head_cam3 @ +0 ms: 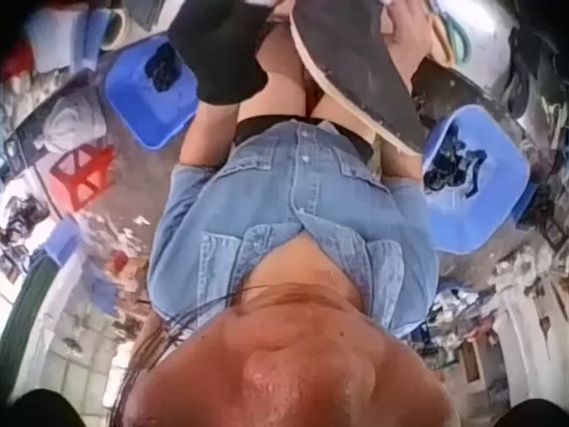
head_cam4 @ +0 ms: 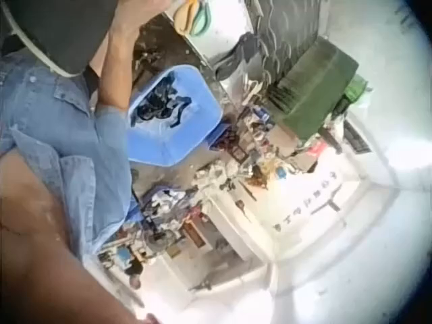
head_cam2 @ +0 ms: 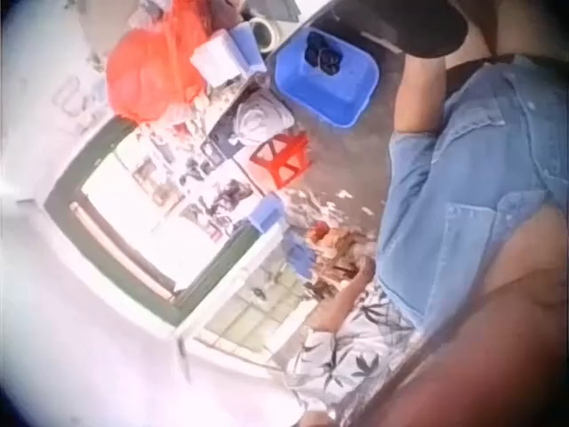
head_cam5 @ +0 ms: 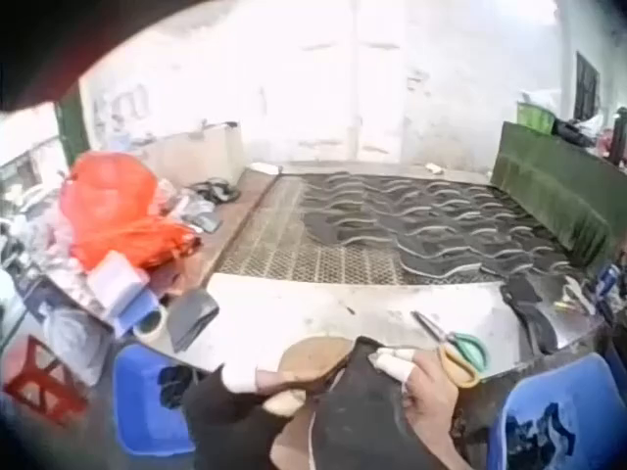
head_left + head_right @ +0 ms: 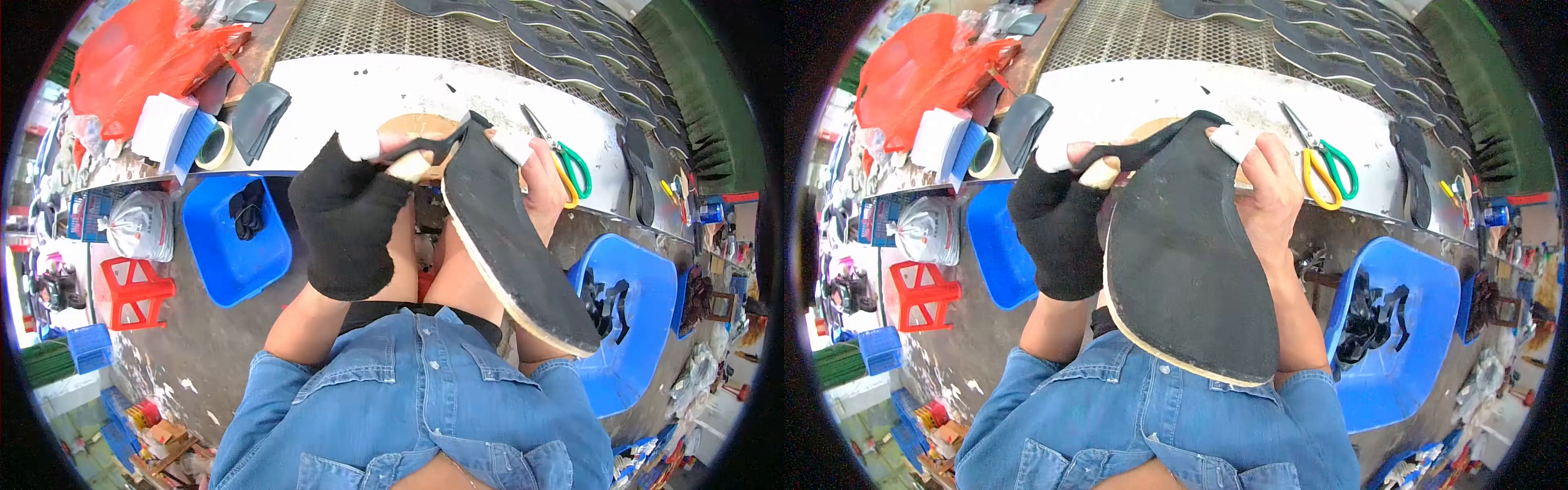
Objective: Assembling and finishing shoe components using adhesive and scissors.
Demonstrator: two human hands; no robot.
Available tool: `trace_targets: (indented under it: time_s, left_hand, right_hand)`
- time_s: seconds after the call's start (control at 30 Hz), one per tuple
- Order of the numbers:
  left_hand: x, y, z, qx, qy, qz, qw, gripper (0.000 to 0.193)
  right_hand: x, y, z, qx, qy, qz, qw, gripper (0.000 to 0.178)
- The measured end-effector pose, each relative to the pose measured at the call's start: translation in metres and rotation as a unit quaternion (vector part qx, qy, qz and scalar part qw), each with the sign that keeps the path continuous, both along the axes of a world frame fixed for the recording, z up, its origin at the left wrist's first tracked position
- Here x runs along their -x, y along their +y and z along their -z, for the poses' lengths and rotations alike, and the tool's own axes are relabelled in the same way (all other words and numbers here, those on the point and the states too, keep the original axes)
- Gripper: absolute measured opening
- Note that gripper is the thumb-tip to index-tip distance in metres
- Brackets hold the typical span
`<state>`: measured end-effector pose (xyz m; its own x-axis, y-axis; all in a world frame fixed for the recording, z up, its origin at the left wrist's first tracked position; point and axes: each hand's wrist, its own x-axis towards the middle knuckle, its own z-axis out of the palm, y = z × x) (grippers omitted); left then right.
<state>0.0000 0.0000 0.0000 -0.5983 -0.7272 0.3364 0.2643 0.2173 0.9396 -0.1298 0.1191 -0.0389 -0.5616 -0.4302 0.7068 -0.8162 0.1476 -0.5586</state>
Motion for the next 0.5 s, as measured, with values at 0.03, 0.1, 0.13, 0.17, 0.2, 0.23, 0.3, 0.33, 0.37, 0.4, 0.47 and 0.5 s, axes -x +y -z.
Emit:
trace_targets:
  time_s: [0.03,0.1,0.13,0.17,0.2,0.23,0.3,0.33,0.37,0.4,0.47,0.5]
  left_hand:
    - [-0.0003,0.0029,-0.0003,-0.004,0.017,0.005,1.0,0.018]
    - [-0.0022,0.0037,-0.0028,-0.005,0.036,0.011,0.999,0.016]
    - [-0.0032,0.0023,-0.0053,0.053,0.035,0.004,0.998,0.016]
    - [-0.0037,0.0006,-0.0071,0.11,0.033,-0.003,0.993,0.016]
    - [-0.004,0.0014,-0.0074,0.111,0.034,-0.004,0.993,0.016]
    - [-0.0039,0.0024,-0.0072,0.109,0.042,0.002,0.993,0.017]
    - [-0.0036,0.0032,-0.0065,0.107,0.056,0.013,0.993,0.018]
    - [-0.0042,0.0019,-0.007,0.107,0.056,0.013,0.993,0.018]
    - [-0.0052,-0.0004,-0.0077,0.141,0.043,0.026,0.989,0.019]
    - [-0.006,-0.0021,-0.0076,0.176,0.028,0.038,0.983,0.02]
    - [-0.0054,-0.0037,-0.0024,0.182,0.036,0.047,0.982,0.021]
    - [-0.0044,-0.004,-0.001,0.186,0.046,0.058,0.98,0.022]
  right_hand:
    - [0.0004,0.0007,0.0007,0.003,-0.003,-0.001,1.0,0.042]
    - [0.0035,0.0001,0.0035,0.01,-0.004,0.001,1.0,0.042]
    - [0.0062,-0.0005,0.0067,-0.002,0.019,0.014,1.0,0.042]
    - [0.0077,-0.0019,0.0079,-0.013,0.042,0.027,0.999,0.042]
    - [0.0071,-0.0021,0.0056,-0.013,0.043,0.027,0.999,0.042]
    - [0.0056,-0.0021,0.0021,-0.012,0.04,0.027,0.999,0.041]
    - [0.0056,-0.0017,0.0009,-0.011,0.038,0.027,0.999,0.04]
    - [0.0068,-0.0007,0.0026,-0.022,0.046,0.035,0.998,0.038]
    - [0.0074,-0.0001,0.0036,-0.032,0.055,0.043,0.997,0.037]
    - [0.0073,-0.0014,0.0041,-0.032,0.054,0.041,0.997,0.037]
    - [0.0066,-0.0044,0.0043,-0.007,0.054,0.034,0.998,0.033]
    - [0.0064,-0.0052,0.0024,-0.008,0.054,0.035,0.998,0.033]
